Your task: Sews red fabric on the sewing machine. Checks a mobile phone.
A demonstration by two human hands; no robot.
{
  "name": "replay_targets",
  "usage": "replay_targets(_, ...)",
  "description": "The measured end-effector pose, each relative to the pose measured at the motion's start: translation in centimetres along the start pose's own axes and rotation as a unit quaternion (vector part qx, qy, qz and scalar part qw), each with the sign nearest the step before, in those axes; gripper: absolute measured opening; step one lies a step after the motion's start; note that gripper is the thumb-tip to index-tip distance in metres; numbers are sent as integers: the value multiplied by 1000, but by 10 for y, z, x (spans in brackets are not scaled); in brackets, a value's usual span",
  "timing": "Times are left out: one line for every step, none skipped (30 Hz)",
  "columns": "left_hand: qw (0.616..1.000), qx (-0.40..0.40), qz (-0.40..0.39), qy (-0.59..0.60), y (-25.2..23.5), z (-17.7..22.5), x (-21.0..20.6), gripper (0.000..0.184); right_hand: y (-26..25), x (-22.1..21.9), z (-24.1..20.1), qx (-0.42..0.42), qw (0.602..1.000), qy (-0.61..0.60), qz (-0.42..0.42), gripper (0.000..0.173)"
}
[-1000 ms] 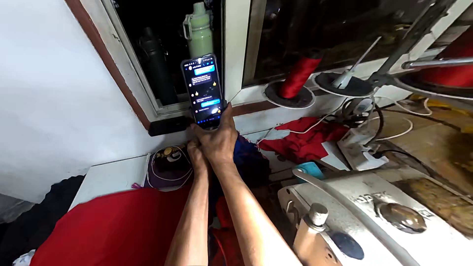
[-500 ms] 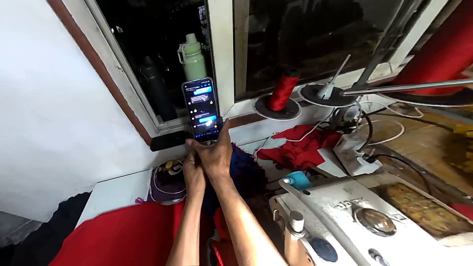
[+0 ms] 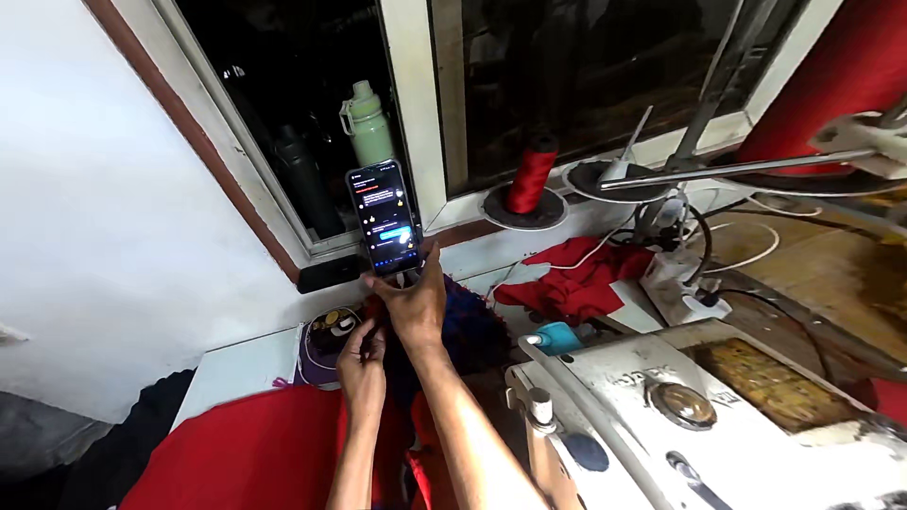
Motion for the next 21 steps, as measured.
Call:
replay_targets(1000,-3,2,-17,-3,3,2,24,0,0,0,2,1000,-3,-2,126)
replay_targets(999,-9,2,-36,-10,9,4,24,0,-1,1,4,1000,-6,-4,125)
replay_targets(998,-19,1,-53,-19,18,6,25,1,-2,2,7,1000,-9,-4,125)
replay_targets(997,-29,-2,-69,-30,29,8,27,1,-3,2,11,1000,-8,-4,125)
replay_targets(996,-41,-7,-85,-43,43,9,31,1,-3,3,17,1000,-6,-2,124)
replay_targets(994,-55,-12,-98,-57,59,8,36,1,-4,3,24,1000,-6,0,123)
replay_targets(991,-72,-11,-110,-72,75,6,41,0,-5,3,28,1000,-7,1,122)
replay_targets(990,-84,-7,-114,-88,89,3,48,0,-5,4,28,1000,-9,0,121)
replay_targets(990,-95,3,-108,-104,103,-3,53,-1,-6,4,27,1000,-12,-2,121)
replay_targets(990,-99,14,-101,-118,115,-9,60,-1,-6,5,25,1000,-13,-3,121)
replay_targets(991,-95,19,-97,-130,127,-15,67,-1,-6,5,21,1000,-13,-5,121)
replay_targets(991,-88,22,-98,-139,136,-20,74,-1,-7,5,19,1000,-14,-7,122)
replay_targets(991,-81,24,-106,-147,141,-26,80,-1,-7,5,17,1000,-15,-8,123)
replay_targets(990,-74,24,-117,-153,144,-30,85,-1,-7,6,15,1000,-17,-7,122)
replay_targets(989,-65,24,-127,-157,146,-34,88,-1,-7,6,14,1000,-18,-6,122)
replay_targets(989,-58,26,-136,-160,147,-37,89,-1,-7,6,14,1000,-20,-6,121)
replay_targets(988,-53,30,-143,-161,148,-39,90,-1,-7,6,15,1000,-23,-7,120)
replay_targets(987,-51,36,-147,-161,148,-40,89,-1,-8,6,14,1000,-27,-8,119)
replay_targets(987,-50,41,-149,-161,147,-41,87,0,-8,6,13,999,-27,-11,119)
replay_targets(987,-53,42,-148,-161,147,-41,82,0,-8,6,12,999,-28,-13,119)
replay_targets(987,-58,38,-147,-160,147,-41,71,0,-9,6,12,999,-28,-12,118)
Point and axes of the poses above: each hand's wrist, its own y-axis away from the middle knuckle, its own x-axis out of the back of the hand, z = x × y, the point moved 1 cm from there along -y, towards the middle knuckle, and after that the axes turned 6 degrees about -x, right-handed, at the moved point
